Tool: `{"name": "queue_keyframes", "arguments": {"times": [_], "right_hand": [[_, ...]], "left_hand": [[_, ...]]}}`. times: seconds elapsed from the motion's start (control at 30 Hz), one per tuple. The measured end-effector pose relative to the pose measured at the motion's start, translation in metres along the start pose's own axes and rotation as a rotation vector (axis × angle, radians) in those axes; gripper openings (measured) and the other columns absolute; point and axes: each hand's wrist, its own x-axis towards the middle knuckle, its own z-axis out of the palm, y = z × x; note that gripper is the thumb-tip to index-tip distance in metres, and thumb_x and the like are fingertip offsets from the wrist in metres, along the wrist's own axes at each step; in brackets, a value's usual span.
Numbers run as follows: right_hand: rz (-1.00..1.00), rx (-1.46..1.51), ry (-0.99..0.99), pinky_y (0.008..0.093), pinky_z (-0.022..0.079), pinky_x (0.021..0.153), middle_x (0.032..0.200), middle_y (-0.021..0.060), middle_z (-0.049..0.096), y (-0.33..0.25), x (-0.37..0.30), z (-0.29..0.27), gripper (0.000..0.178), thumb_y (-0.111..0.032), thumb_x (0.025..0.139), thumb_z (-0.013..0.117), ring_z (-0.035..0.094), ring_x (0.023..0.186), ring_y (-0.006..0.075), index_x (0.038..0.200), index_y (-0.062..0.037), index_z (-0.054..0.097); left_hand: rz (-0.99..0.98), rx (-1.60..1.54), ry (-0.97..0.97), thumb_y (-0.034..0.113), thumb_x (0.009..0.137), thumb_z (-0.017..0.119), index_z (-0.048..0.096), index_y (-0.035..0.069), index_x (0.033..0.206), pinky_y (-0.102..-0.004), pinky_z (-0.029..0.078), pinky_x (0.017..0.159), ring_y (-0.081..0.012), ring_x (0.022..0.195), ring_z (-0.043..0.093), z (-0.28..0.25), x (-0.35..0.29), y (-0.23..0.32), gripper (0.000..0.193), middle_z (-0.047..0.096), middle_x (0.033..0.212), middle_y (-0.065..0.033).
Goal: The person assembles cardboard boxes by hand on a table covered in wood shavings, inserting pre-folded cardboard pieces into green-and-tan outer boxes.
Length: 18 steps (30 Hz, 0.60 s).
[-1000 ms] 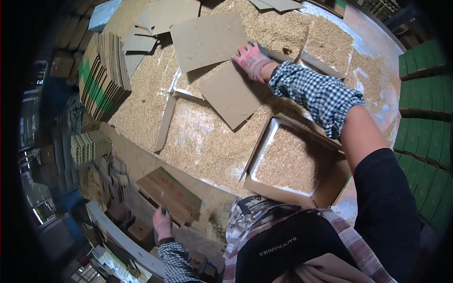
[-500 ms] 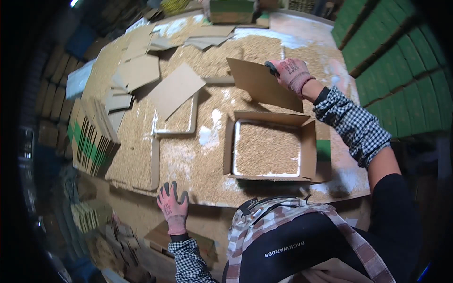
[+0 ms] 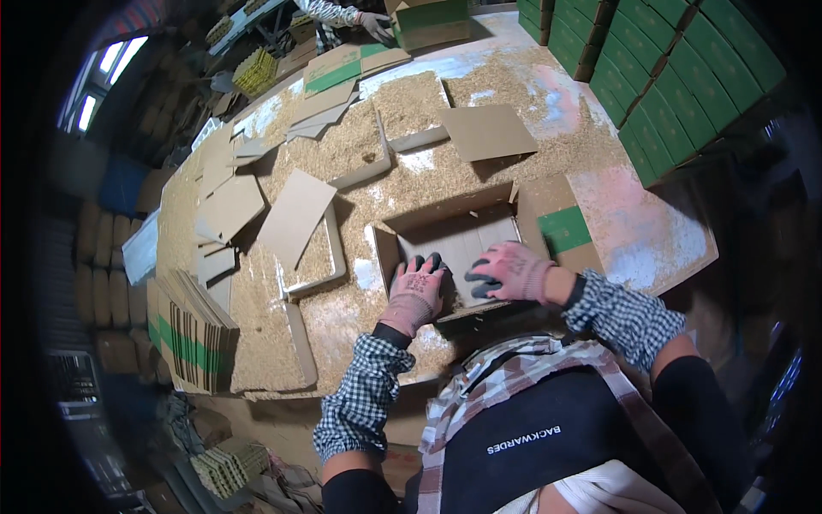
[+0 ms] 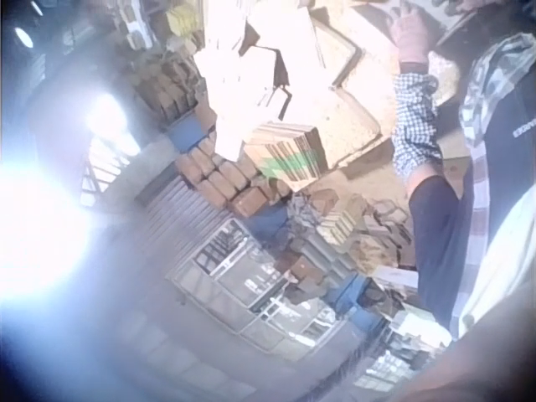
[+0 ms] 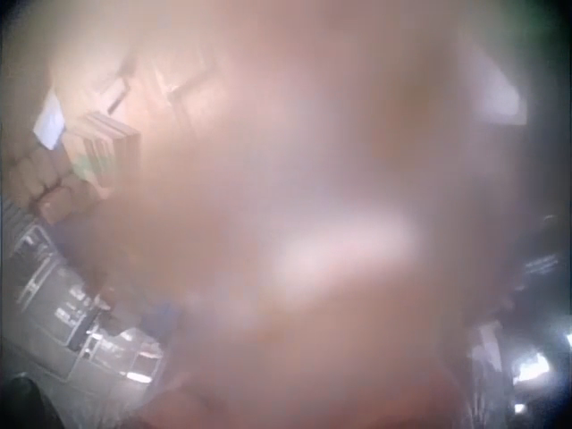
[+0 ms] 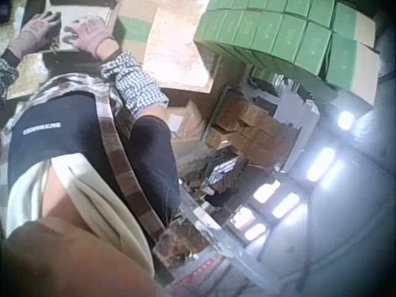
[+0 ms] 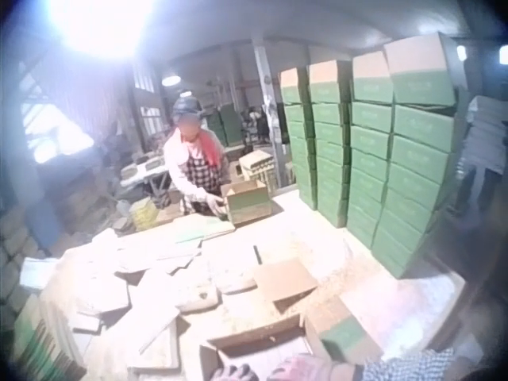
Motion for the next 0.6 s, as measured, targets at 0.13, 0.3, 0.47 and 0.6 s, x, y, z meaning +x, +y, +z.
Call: {"name": "queue_keyframes", "arguments": {"times": [0.13, 0.3, 0.47, 0.6], "right_hand": [[0.109, 0.88, 0.932, 0.0386, 0.044, 0.099, 0.126, 0.0141, 0.055, 0.054, -0.055, -0.014, 0.062, -0.035, 0.078, 0.071, 0.05, 0.122, 0.0285, 0.133, -0.0139, 0.051], [0.758, 0.954, 0.465, 0.041, 0.033, 0.11, 0.146, 0.0213, 0.036, 0.056, 0.012, 0.069, 0.099, -0.044, 0.068, 0.081, 0.036, 0.135, 0.0323, 0.147, -0.0108, 0.031], [0.466, 1.503, 0.806, 0.0353, 0.04, 0.104, 0.136, 0.0174, 0.05, 0.079, -0.04, 0.075, 0.105, -0.039, 0.059, 0.09, 0.048, 0.125, 0.0268, 0.145, -0.0108, 0.037], [0.511, 1.671, 0.942, 0.0327, 0.043, 0.1, 0.134, 0.012, 0.053, 0.108, -0.165, 0.044, 0.093, -0.023, 0.065, 0.088, 0.051, 0.121, 0.0216, 0.142, -0.0058, 0.04]], "left_hand": [[0.019, -0.328, 0.593, 0.002, 0.077, 0.059, 0.056, 0.007, 0.128, -0.0383, 0.041, 0.103, -0.0323, 0.115, 0.055, -0.019, -0.002, -0.023, 0.05, 0.053, 0.132, -0.0149], [-0.63, -0.799, 0.419, 0.002, 0.088, 0.065, 0.036, -0.001, 0.141, -0.0271, 0.05, 0.085, -0.0149, 0.101, 0.057, 0.125, -0.027, -0.078, 0.061, 0.055, 0.118, -0.0128], [-0.582, -1.746, 0.227, 0.029, 0.092, 0.063, 0.049, 0.003, 0.127, -0.0321, 0.057, 0.076, -0.0201, 0.093, 0.064, 0.091, 0.011, -0.017, 0.046, 0.063, 0.109, -0.0103], [-0.54, -1.697, 0.144, 0.024, 0.091, 0.062, 0.039, 0.006, 0.138, -0.0287, 0.051, 0.08, -0.0171, 0.094, 0.059, 0.092, 0.054, 0.044, 0.055, 0.056, 0.121, -0.0093]]}}
